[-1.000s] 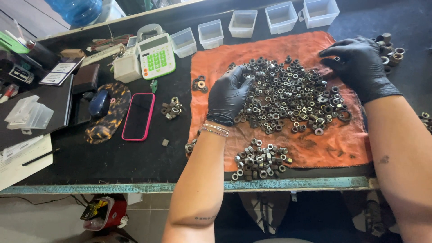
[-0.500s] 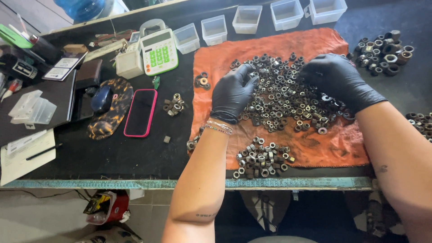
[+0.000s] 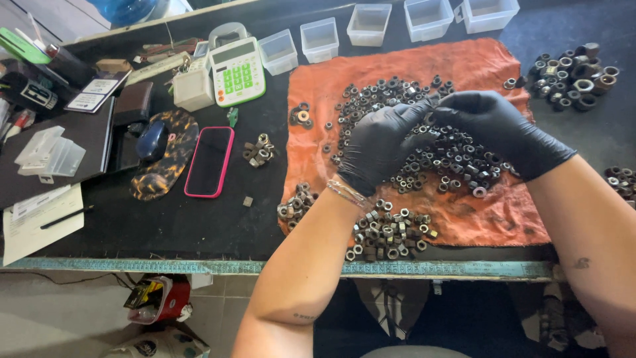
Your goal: The person sorts a large pile of metal nuts on an orange cloth, picking them up and placing them into separate piles by size or type. The hands move continuously across the pile, separating items into smaller groups on the cloth.
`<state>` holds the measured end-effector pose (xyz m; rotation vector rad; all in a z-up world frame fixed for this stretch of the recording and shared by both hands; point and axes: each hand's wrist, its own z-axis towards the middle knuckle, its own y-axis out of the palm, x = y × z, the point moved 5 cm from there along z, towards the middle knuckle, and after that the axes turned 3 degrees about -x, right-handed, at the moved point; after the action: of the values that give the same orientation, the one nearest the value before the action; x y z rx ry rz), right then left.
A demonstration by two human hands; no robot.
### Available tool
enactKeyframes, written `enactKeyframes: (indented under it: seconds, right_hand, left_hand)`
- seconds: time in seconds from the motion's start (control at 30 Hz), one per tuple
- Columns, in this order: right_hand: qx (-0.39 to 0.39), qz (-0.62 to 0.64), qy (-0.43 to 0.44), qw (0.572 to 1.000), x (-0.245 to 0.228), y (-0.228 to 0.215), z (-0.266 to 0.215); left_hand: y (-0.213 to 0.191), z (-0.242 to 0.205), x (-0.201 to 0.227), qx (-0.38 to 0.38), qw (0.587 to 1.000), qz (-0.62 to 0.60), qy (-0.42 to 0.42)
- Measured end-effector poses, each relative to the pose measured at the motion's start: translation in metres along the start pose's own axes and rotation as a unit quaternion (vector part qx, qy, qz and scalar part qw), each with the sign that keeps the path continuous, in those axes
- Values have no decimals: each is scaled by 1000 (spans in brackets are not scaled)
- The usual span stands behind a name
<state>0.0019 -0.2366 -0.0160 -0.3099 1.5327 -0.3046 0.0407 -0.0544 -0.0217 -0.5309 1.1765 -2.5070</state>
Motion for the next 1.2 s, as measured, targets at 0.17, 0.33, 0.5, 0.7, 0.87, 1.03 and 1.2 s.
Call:
enactKeyframes:
  seconds: [0.17, 0.33, 0.5, 0.7, 0.87, 1.03, 1.2]
  right_hand:
    - [-5, 25, -8, 1000, -3, 16, -5]
    - [5, 9, -43, 999, 9, 7, 2]
    - [95, -51, -25, 994, 20, -18, 3]
    - [70, -104, -20, 992, 15, -13, 3]
    - [60, -139, -36, 988, 10, -13, 0]
    - [64, -128, -39, 989, 7, -12, -1]
    - [52, -178, -82, 979, 26, -16, 9]
  left_hand:
    - [-27, 6, 14, 73, 992, 93, 35]
    - [-49, 8, 8, 81, 993, 75, 48]
    - [-17, -15, 8, -359, 885, -295, 9]
    - [7, -33, 13, -501, 831, -243, -12]
    - [-2, -30, 22, -537, 826, -163, -53]
    - [8, -33, 17, -540, 823, -169, -49]
    - [19, -32, -18, -432, 876, -215, -8]
